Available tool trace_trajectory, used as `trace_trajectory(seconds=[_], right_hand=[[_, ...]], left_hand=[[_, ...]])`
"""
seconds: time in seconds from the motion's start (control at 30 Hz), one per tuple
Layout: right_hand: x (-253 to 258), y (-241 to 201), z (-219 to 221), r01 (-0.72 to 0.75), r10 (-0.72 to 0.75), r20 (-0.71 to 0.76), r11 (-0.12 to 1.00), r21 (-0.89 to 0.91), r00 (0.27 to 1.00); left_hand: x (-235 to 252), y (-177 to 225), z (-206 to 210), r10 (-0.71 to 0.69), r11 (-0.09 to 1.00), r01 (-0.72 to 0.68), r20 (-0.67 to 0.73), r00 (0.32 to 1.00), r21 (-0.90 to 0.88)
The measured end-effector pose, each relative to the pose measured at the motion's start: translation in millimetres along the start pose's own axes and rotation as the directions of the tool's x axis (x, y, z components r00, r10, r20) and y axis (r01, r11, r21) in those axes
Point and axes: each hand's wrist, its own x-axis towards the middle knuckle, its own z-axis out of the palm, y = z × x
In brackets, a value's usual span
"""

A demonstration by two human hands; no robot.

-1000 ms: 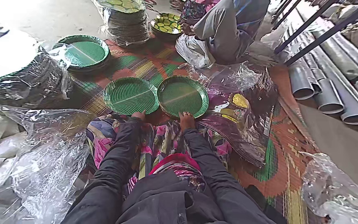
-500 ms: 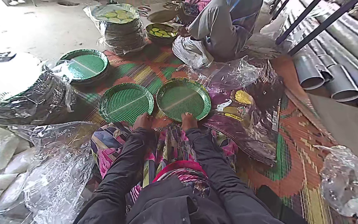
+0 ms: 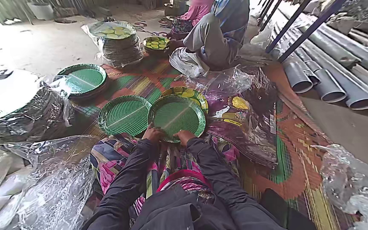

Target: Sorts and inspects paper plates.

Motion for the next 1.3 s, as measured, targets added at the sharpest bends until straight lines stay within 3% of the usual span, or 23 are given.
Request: trace_trajectory(seconds=[0.07, 0.13, 0.2, 0.23, 0.3, 0.33, 0.37, 0.4, 0.43, 0.5, 0.53, 0.57, 0.63, 0.67, 0.7, 0.73, 0.77, 0.8, 0.87, 1.07, 1.13, 1.2, 1.3], right_hand=[[-8, -3, -9, -0.089, 0.089, -0.004, 0.996, -0.023, 0.996], [-12, -4, -10, -0.202, 0.199, -0.121, 0.979, -0.012, 0.972], [-8, -1, 0, -0.217, 0.238, -0.45, 0.971, 0.099, 0.861], [-4, 2, 11, -0.152, 0.204, -0.645, 0.979, 0.135, 0.736], [8, 6, 27, -0.004, 0.039, -0.934, 0.999, 0.041, 0.356], [11, 6, 32, 0.033, -0.041, -0.971, 0.999, -0.034, 0.237], [13, 4, 37, 0.046, -0.094, -0.976, 0.995, -0.087, 0.196], [13, 3, 44, 0.046, -0.134, -0.967, 0.991, -0.127, 0.216], [11, 1, 51, 0.055, -0.158, -0.939, 0.987, -0.148, 0.306], [5, -5, 54, 0.068, -0.139, -0.731, 0.99, -0.125, 0.668], [7, -6, 54, 0.076, -0.129, -0.595, 0.991, -0.113, 0.793], [12, -6, 56, 0.091, -0.128, -0.524, 0.991, -0.096, 0.842], [20, -4, 58, 0.102, -0.116, -0.53, 0.993, -0.056, 0.84], [25, -1, 60, 0.101, -0.105, -0.569, 0.994, -0.038, 0.816], [28, 2, 65, 0.094, -0.091, -0.599, 0.995, -0.025, 0.795], [29, 4, 69, 0.078, -0.053, -0.593, 0.997, 0.016, 0.804], [29, 5, 70, 0.039, 0.003, -0.53, 0.997, 0.068, 0.848], [28, 5, 66, -0.023, 0.064, -0.409, 0.994, 0.105, 0.91], [28, 6, 58, -0.104, 0.124, -0.236, 0.99, 0.093, 0.964], [28, 6, 59, -0.101, 0.112, -0.234, 0.993, 0.06, 0.966], [29, 7, 61, -0.094, 0.105, -0.239, 0.994, 0.055, 0.965], [29, 6, 59, -0.105, 0.111, -0.227, 0.994, 0.041, 0.968], [25, 2, 56, -0.141, 0.142, -0.199, 0.99, 0.021, 0.97]], left_hand=[[1, -1, -3, -0.012, 0.999, 0.01, 0.065, 0.998, 0.036], [0, 3, -5, -0.037, 0.999, 0.037, 0.066, 0.997, 0.005], [-9, 10, -5, -0.068, 0.997, 0.061, -0.172, 0.983, -0.046], [-15, 11, -2, -0.1, 0.994, 0.078, -0.378, 0.92, -0.073], [-20, 2, 1, -0.15, 0.988, 0.129, -0.774, 0.614, -0.089], [-25, -5, -4, -0.193, 0.978, 0.167, -0.86, 0.472, -0.127], [-32, -10, -11, -0.254, 0.96, 0.206, -0.896, 0.363, -0.189], [-39, -18, -15, -0.304, 0.943, 0.228, -0.91, 0.283, -0.244], [-44, -29, -14, -0.292, 0.94, 0.24, -0.935, 0.2, -0.242], [-46, -46, -13, -0.202, 0.953, 0.25, -0.975, 0.092, -0.173], [-46, -47, -12, -0.168, 0.959, 0.246, -0.98, 0.104, -0.138], [-47, -43, -11, -0.15, 0.966, 0.233, -0.974, 0.168, -0.109], [-37, -30, -12, -0.167, 0.962, 0.261, -0.935, 0.313, -0.084], [-31, -21, -15, -0.258, 0.94, 0.321, -0.858, 0.444, -0.117], [-26, -11, -20, -0.402, 0.895, 0.421, -0.681, 0.613, -0.15], [-21, -4, -28, -0.539, 0.837, 0.527, -0.383, 0.75, -0.146], [-12, -2, -31, -0.601, 0.799, 0.592, -0.112, 0.791, -0.104], [-5, -3, -27, -0.614, 0.785, 0.617, 0.05, 0.787, -0.061], [3, 1, -19, -0.604, 0.794, 0.608, 0.136, 0.786, 0.01], [-5, 6, -22, -0.629, 0.771, 0.635, 0.1, 0.771, -0.046], [-8, 2, -23, -0.688, 0.715, 0.682, 0.015, 0.725, -0.154], [-13, -5, -25, -0.734, 0.675, 0.679, -0.172, 0.657, -0.288], [-24, -16, -29, -0.725, 0.679, 0.588, -0.527, 0.443, -0.439]])
